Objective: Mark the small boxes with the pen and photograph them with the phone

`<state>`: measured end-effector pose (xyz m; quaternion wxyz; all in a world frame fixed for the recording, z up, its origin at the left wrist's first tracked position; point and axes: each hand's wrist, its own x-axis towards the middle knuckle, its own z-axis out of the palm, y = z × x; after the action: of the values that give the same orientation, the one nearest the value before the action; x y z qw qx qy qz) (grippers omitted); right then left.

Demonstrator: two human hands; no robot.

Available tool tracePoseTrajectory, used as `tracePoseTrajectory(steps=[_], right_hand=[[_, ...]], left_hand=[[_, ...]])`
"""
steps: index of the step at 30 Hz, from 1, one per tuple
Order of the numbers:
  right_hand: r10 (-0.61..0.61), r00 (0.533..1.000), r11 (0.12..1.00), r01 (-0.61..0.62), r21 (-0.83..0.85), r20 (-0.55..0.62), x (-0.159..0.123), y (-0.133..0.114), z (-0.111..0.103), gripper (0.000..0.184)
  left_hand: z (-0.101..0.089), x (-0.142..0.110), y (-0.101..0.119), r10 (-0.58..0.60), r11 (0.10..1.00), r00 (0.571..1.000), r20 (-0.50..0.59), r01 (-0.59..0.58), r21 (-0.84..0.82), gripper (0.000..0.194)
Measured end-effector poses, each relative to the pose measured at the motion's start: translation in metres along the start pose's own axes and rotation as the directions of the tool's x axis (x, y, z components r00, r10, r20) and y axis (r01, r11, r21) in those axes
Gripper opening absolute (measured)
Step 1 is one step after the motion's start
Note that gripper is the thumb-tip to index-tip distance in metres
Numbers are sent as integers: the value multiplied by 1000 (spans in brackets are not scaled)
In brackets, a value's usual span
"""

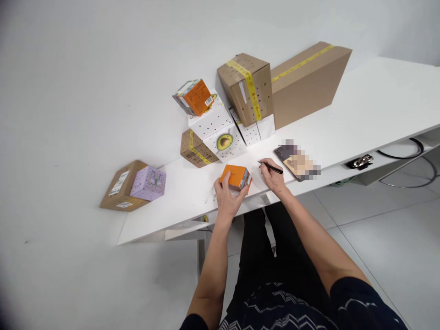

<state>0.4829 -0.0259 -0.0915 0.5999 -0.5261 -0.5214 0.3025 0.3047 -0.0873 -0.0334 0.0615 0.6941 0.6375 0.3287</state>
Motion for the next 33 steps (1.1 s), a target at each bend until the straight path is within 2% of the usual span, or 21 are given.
tracePoseTrajectory(steps=[3, 6, 10, 16, 19, 22, 24, 26, 28, 30, 33], right_hand=[[-8, 1000, 1000, 8, -1, 8, 1, 1, 0, 23], [-5, 1000, 1000, 5, -11, 5, 1, -1, 0, 23], [7, 1000, 1000, -7, -1, 12, 0, -3, -1, 23], [6, 999, 1000, -7, 25, 43, 0, -1, -1, 24], [0, 999, 1000, -1, 20, 40, 0, 0, -1, 23], [5, 999, 1000, -6, 13, 42, 1, 1, -1, 23], [8, 999, 1000, -9, 13, 41, 1, 1, -1, 24], [12, 999, 1000, -13, 20, 42, 1, 0, -1, 25], [21, 999, 999, -22, 28, 44, 1, -1, -1, 25], [28, 999, 999, -29, 24, 44, 1, -2, -1, 24], [39, 998, 999, -41, 29, 44, 1, -3, -1, 24]], left_hand=[[-5, -2, 2, -18, 999, 998, 54, 20, -41, 75], [-10, -2, 0, -28, 988, 997, 73, 38, -148, 76], [-12, 4, -19, 30, 945, 996, 87, 0, -326, 81], [0, 15, -54, 137, 906, 971, 196, -43, -421, 84], [8, 16, -56, 181, 855, 974, 138, -87, -510, 78], [13, 19, -48, 118, 789, 988, 101, -31, -614, 74], [13, 25, -41, -47, 742, 988, 145, 132, -658, 72], [12, 33, -35, -266, 653, 936, 230, 350, -672, 69], [9, 41, -32, -410, 520, 850, 331, 515, -681, 67], [7, 48, -32, -446, 410, 783, 434, 609, -679, 66], [4, 54, -35, -450, 345, 728, 517, 676, -651, 64]])
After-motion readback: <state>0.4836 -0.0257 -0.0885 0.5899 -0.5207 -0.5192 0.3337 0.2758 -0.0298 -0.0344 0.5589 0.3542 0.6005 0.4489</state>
